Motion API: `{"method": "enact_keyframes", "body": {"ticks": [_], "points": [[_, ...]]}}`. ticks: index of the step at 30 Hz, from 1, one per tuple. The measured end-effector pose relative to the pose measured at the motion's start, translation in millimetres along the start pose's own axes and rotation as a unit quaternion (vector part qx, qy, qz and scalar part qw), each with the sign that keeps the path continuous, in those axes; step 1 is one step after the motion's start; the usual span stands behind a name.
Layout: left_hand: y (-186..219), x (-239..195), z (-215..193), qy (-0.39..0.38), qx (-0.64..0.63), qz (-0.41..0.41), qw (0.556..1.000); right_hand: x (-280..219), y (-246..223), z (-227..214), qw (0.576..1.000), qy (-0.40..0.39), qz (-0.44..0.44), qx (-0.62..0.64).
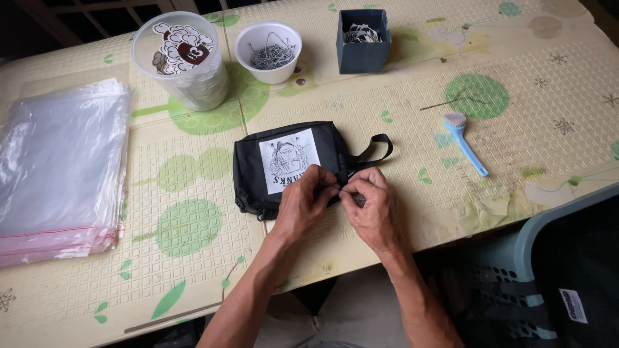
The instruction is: The person assembles a keychain by attaching a metal chain to a black pouch, adding a cartoon character tag, and inserting a small card. The finished keychain is then placed into a clear plastic zip bag and sealed.
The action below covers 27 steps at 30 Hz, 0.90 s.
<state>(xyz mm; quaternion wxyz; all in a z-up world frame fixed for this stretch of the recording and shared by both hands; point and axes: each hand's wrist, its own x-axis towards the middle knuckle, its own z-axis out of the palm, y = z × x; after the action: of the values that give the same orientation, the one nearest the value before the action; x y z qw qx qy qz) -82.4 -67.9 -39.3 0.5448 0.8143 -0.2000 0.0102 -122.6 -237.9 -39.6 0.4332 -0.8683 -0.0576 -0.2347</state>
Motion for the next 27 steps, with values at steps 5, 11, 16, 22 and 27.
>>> {"method": "enact_keyframes", "body": {"ticks": [5,11,16,22,27], "points": [[6,0,-4,-0.013,-0.004,-0.011,1.0,-2,-1,-1,1.0,0.004,-0.011,0.004],[13,1,-6,-0.026,-0.018,-0.006,0.999,-4,8,5,1.0,0.011,-0.018,0.0],[10,2,-6,-0.029,-0.026,0.009,0.999,-4,8,7,1.0,0.016,-0.024,0.002],[5,2,-4,-0.023,-0.029,0.015,0.999,-5,0,2,1.0,0.008,-0.024,0.011],[3,1,-5,-0.025,-0.017,0.017,0.999,-7,-6,1,0.999,0.012,-0.002,0.037]]}}
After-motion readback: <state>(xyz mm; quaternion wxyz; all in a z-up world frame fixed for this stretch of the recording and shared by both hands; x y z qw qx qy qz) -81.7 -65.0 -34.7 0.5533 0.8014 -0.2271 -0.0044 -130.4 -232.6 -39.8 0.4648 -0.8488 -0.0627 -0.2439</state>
